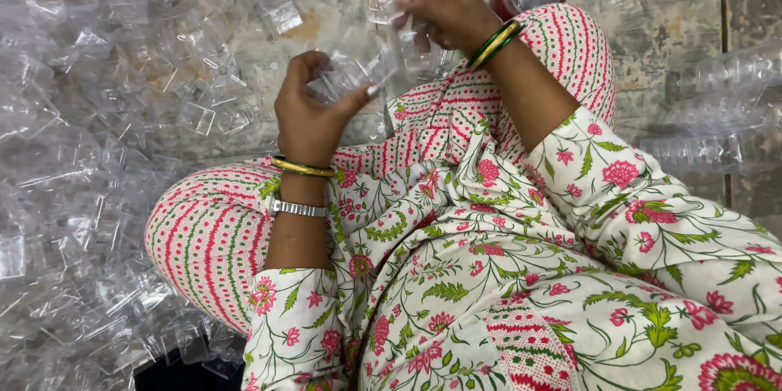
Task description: The person sits on the floor surrounded by piles of clear plastic boxes and marks each box with a green marker, handling the boxes one at a time and setting marked boxes aside.
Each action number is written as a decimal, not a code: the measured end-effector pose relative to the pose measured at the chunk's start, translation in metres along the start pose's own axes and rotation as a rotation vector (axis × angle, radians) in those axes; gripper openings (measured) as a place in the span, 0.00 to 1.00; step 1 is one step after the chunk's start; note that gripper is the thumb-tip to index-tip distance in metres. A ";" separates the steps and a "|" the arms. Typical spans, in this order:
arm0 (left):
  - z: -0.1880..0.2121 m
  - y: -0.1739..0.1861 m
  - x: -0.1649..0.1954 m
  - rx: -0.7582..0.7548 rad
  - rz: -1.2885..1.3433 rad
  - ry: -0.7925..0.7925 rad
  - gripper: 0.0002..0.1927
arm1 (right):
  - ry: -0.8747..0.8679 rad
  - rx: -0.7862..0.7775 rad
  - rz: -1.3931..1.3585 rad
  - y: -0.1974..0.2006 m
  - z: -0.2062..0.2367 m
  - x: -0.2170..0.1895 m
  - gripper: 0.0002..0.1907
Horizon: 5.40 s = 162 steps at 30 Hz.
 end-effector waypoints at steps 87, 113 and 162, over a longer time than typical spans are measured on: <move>0.003 -0.013 -0.017 -0.100 0.771 0.263 0.25 | 0.332 -0.048 -0.158 -0.014 0.031 -0.045 0.39; 0.022 -0.038 -0.012 -0.432 1.125 0.542 0.31 | 0.393 -0.045 -0.098 -0.033 0.051 -0.068 0.27; 0.006 0.007 -0.016 -0.061 0.784 0.175 0.28 | 0.346 -0.013 0.161 -0.076 0.082 -0.056 0.48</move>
Point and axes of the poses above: each hand's wrist, its own z-axis away from the middle knuckle, its own y-axis out of the back of the hand, x = y × z, the point moved 7 cm from there along -z, towards the middle knuckle, and after that the axes turned 8 degrees about x, right-handed, at the moved point
